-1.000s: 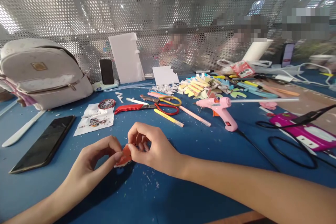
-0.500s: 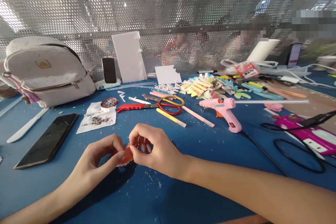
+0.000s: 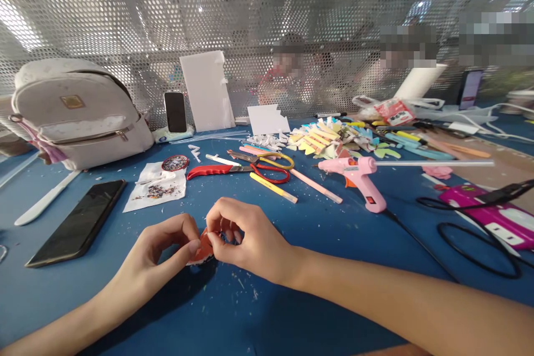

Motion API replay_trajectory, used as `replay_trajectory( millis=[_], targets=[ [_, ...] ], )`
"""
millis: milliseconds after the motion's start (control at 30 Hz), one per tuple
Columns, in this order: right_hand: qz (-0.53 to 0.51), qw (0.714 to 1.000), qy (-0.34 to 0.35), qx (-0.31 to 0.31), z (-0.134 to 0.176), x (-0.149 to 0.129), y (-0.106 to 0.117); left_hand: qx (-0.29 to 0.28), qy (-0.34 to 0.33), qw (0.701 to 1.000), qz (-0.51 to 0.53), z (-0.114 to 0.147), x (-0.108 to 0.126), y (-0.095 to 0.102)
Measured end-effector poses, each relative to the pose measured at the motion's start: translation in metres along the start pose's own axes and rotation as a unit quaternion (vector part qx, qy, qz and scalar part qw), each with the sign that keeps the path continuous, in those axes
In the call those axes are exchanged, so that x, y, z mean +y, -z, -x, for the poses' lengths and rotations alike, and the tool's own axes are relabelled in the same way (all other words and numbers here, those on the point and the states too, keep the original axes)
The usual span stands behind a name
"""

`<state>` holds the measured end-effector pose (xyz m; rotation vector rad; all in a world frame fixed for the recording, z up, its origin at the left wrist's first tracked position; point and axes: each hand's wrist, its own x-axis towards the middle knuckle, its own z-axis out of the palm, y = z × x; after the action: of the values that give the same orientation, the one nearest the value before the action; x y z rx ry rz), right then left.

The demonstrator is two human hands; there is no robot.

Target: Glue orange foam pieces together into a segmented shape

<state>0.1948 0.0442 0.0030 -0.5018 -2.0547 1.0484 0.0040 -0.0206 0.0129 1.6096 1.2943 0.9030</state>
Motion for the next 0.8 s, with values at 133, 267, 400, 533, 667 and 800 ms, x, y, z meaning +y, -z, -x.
replay_trajectory(
  millis=[133, 267, 400, 533, 667, 800],
  targets=[
    [0.002, 1.000, 0.001, -0.003, -0.0005, -0.0002, 0.0000, -0.002, 0.004, 1.000, 0.001, 0.0006, 0.0004, 0.0008],
    [0.001, 1.000, 0.001, 0.000, -0.0003, -0.0014, -0.0001, -0.006, 0.006, 1.000, 0.005, 0.0005, 0.0011, 0.0009],
    [0.002, 1.000, 0.002, -0.001, -0.0001, -0.0018, 0.0003, -0.005, 0.006, 1.000, 0.012, 0.0003, 0.0000, 0.0004],
    [0.003, 1.000, -0.001, 0.000, -0.0006, -0.0014, 0.0001, -0.002, 0.007, 1.000, 0.016, -0.0001, -0.0014, 0.0002],
    [0.000, 1.000, 0.001, 0.001, -0.0011, -0.0014, -0.0001, -0.001, 0.006, 1.000, 0.017, 0.0000, -0.0007, 0.0007],
    [0.002, 1.000, 0.002, 0.000, -0.0014, -0.0024, 0.0003, -0.005, 0.006, 1.000, 0.018, 0.0003, 0.0009, 0.0010]
  ],
)
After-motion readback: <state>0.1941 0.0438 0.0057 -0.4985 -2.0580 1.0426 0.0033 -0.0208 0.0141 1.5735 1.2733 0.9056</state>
